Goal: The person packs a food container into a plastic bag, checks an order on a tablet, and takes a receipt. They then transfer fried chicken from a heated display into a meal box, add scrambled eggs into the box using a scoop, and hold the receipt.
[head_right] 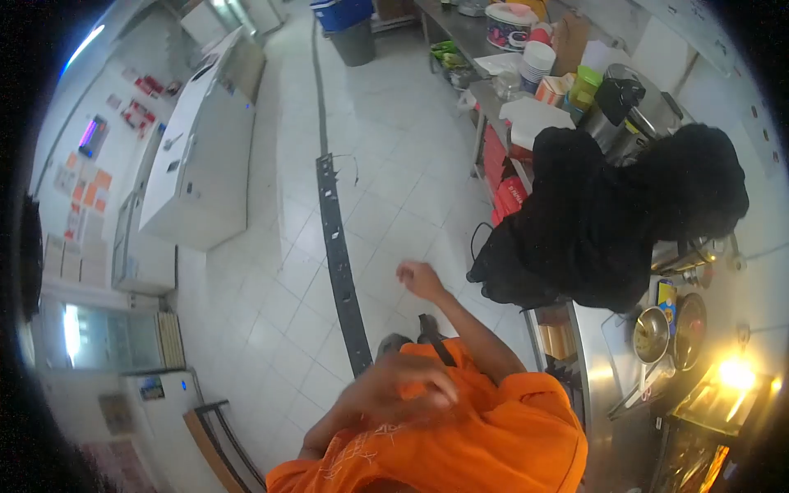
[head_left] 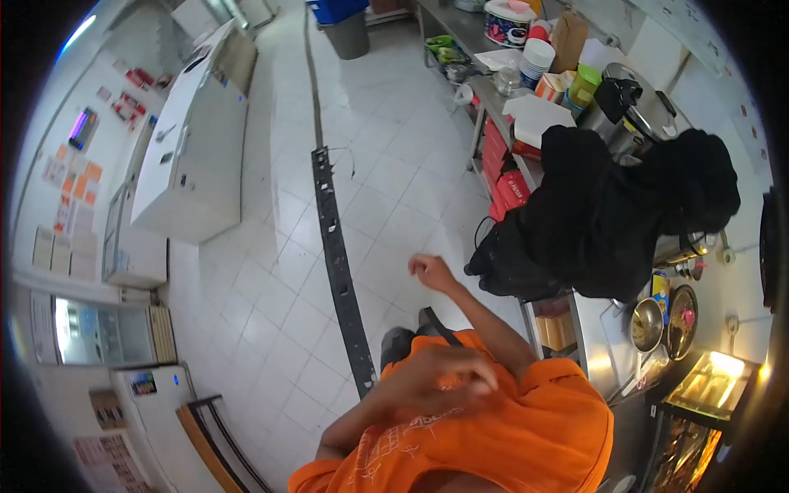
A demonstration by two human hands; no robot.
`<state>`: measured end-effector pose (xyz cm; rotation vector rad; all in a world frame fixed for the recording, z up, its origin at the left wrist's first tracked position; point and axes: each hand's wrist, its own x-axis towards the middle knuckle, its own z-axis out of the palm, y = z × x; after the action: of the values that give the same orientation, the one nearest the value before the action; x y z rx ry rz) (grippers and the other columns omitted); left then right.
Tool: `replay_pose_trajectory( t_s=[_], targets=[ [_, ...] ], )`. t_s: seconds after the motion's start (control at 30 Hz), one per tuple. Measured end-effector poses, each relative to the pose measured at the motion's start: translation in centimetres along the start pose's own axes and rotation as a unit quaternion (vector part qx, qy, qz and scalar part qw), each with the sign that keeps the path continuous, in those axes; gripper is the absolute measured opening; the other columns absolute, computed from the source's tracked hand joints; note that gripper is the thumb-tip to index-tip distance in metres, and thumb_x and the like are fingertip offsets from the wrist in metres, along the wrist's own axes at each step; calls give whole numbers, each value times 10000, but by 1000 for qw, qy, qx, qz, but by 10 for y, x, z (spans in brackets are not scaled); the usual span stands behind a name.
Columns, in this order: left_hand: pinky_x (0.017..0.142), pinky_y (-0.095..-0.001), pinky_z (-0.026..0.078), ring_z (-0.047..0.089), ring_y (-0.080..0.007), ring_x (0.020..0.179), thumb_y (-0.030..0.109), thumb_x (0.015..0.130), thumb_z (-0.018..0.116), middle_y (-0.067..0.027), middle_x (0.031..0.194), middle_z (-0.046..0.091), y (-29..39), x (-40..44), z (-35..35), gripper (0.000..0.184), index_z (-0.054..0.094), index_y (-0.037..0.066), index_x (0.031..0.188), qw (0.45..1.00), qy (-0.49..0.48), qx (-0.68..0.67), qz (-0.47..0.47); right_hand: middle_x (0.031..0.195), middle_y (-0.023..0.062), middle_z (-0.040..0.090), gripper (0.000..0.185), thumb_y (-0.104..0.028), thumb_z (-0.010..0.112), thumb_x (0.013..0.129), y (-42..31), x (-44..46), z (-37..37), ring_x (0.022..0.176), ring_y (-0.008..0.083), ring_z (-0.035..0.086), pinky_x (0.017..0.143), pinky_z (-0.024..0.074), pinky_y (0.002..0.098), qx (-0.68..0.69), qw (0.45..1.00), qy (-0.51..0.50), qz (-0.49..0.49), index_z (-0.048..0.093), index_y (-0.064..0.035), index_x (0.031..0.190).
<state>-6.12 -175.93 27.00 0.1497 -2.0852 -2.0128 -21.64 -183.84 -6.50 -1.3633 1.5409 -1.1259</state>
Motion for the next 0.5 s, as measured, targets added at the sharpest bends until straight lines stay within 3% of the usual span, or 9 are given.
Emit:
replay_pose_trajectory(
  t_s=[0.03, 0.1, 0.2, 0.27, 0.33, 0.37, 0.43, 0.47, 0.5],
  targets=[
    [689, -275, 473, 622, -135, 773, 102, 892, 614, -45, 865, 653, -19, 4, -34, 121, 642, 40, 992, 999, 26, 45, 14, 705, 37, 634, 156, -66, 479, 904, 13, 33, -18, 648, 103, 589, 613, 475, 268, -7, 998, 60, -25, 619, -53, 837],
    [689, -269, 478, 625, -105, 806, 86, 888, 632, -21, 910, 669, -67, 2, -92, 161, 640, 48, 1044, 989, 117, 32, -81, 725, 68, 644, 172, -136, 506, 940, 27, 98, -70, 662, 140, 605, 627, 484, 287, -94, 972, 214, -28, 627, -51, 852],
    [695, -265, 480, 622, -89, 817, 94, 893, 639, -9, 915, 672, -128, 11, -168, 181, 634, 42, 1065, 975, 163, 17, -147, 902, 185, 666, 183, -179, 579, 896, 35, 179, -179, 855, 366, 651, 739, 510, 397, -165, 902, 398, -12, 626, -37, 1001],
    [706, -256, 479, 627, -94, 824, 114, 897, 644, -18, 904, 673, -159, 27, -217, 206, 631, 46, 1091, 952, 226, 54, -200, 968, 215, 657, 260, -195, 605, 874, 60, 224, -252, 913, 383, 639, 782, 505, 434, -274, 811, 514, -52, 604, -16, 1062],
    [710, -259, 481, 627, -87, 830, 124, 899, 647, -14, 900, 673, -198, 54, -263, 206, 632, 56, 1093, 959, 206, 20, -195, 979, 223, 657, 331, -258, 602, 870, 96, 256, -311, 946, 396, 631, 825, 496, 454, -389, 731, 559, 30, 601, 7, 1069],
    [715, -258, 482, 625, -86, 826, 125, 901, 644, -11, 890, 671, -212, 72, -282, 195, 634, 61, 1085, 962, 181, 39, -202, 979, 223, 657, 331, -258, 602, 870, 101, 259, -324, 946, 396, 631, 825, 496, 454, -391, 724, 568, 41, 601, 7, 1069],
    [736, -272, 492, 627, -101, 816, 122, 903, 638, -18, 904, 661, -222, 129, -326, 229, 609, 78, 1126, 980, 117, 72, -146, 978, 203, 665, 332, -309, 587, 867, 97, 274, -356, 939, 396, 629, 832, 492, 455, -370, 746, 428, 351, 638, -18, 1018],
    [767, -295, 498, 633, -142, 850, 136, 887, 657, -51, 966, 649, -231, 164, -343, 299, 581, 81, 1170, 985, 95, 73, -128, 978, 203, 665, 332, -309, 587, 867, 111, 276, -368, 939, 396, 629, 832, 492, 455, -372, 737, 431, 362, 638, -18, 1018],
    [798, -318, 503, 639, -183, 884, 149, 870, 677, -83, 1028, 637, -249, 201, -356, 372, 554, 85, 1215, 988, 74, 69, -113, 994, 189, 665, 321, -326, 567, 868, 134, 271, -375, 962, 388, 624, 850, 490, 463, -327, 780, 403, 351, 650, -53, 1015]
  ],
)
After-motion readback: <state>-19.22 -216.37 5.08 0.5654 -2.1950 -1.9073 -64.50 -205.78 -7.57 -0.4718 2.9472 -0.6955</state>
